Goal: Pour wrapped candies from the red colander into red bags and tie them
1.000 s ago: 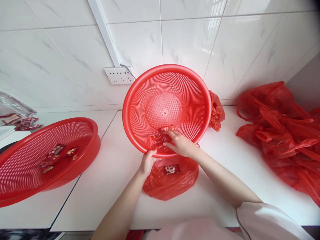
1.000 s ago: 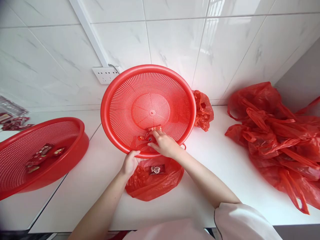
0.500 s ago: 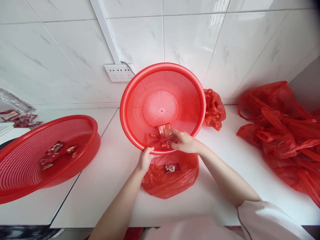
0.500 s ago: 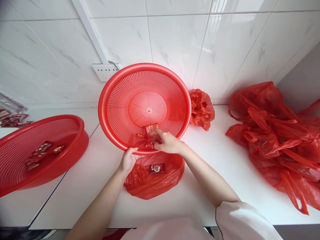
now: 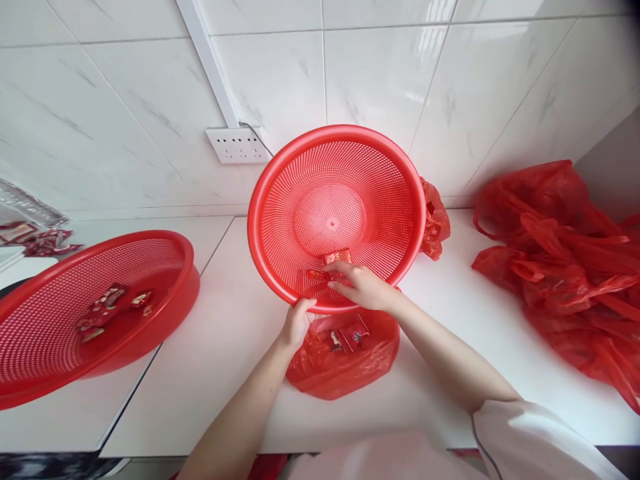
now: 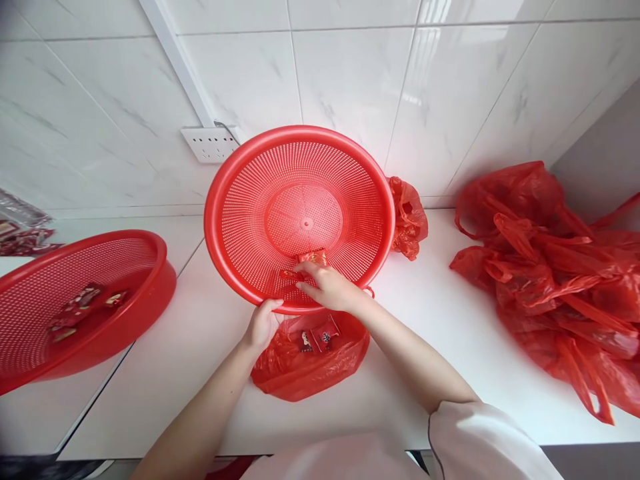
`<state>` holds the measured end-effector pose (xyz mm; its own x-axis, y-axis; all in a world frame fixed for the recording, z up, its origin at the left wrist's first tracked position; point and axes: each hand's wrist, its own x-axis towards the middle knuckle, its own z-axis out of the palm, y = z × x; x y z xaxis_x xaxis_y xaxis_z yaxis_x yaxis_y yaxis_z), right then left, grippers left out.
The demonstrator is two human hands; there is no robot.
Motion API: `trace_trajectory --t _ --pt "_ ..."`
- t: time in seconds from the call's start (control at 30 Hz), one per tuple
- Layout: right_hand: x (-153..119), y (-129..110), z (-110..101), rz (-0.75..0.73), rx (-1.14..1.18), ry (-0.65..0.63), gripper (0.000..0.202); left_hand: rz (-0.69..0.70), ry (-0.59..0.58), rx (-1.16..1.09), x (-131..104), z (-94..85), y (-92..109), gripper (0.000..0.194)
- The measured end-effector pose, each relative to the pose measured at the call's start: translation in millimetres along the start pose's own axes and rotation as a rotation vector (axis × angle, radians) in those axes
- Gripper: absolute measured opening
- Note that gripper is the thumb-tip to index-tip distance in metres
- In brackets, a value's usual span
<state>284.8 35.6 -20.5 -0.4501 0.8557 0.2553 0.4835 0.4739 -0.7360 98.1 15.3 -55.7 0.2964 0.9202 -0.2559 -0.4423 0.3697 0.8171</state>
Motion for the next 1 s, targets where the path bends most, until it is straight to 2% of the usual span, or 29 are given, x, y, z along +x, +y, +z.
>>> trace_trajectory --t 0.1,0.2,0.47,0.7,0.83,1.0 --pt "3 3 13 -0.012 -0.132 -0.021 0.049 -0.004 -0.056 0.001 -3 1.8 -3 0.027" --pt "3 1 19 0.010 -0.216 -0.057 0.050 0.003 -0.070 0.021 -4 2.6 -3 0.024" --pt "3 1 20 0.073 -0.180 -0.062 0.053 -0.023 -0.069 -0.013 -2 -0.4 -2 0.028" --pt "6 2 26 0.118 -0.259 -0.066 0.053 -0.092 -0.090 0.004 -3 -3.2 -3 0.031" --pt "7 4 24 0.058 -0.036 0.010 0.041 -0.052 -0.082 -0.007 -1 -4.9 -4 0.032" --pt "8 7 16 0.258 0.652 0.038 0.032 0.001 -0.034 -0.009 4 -6.2 0 0.033"
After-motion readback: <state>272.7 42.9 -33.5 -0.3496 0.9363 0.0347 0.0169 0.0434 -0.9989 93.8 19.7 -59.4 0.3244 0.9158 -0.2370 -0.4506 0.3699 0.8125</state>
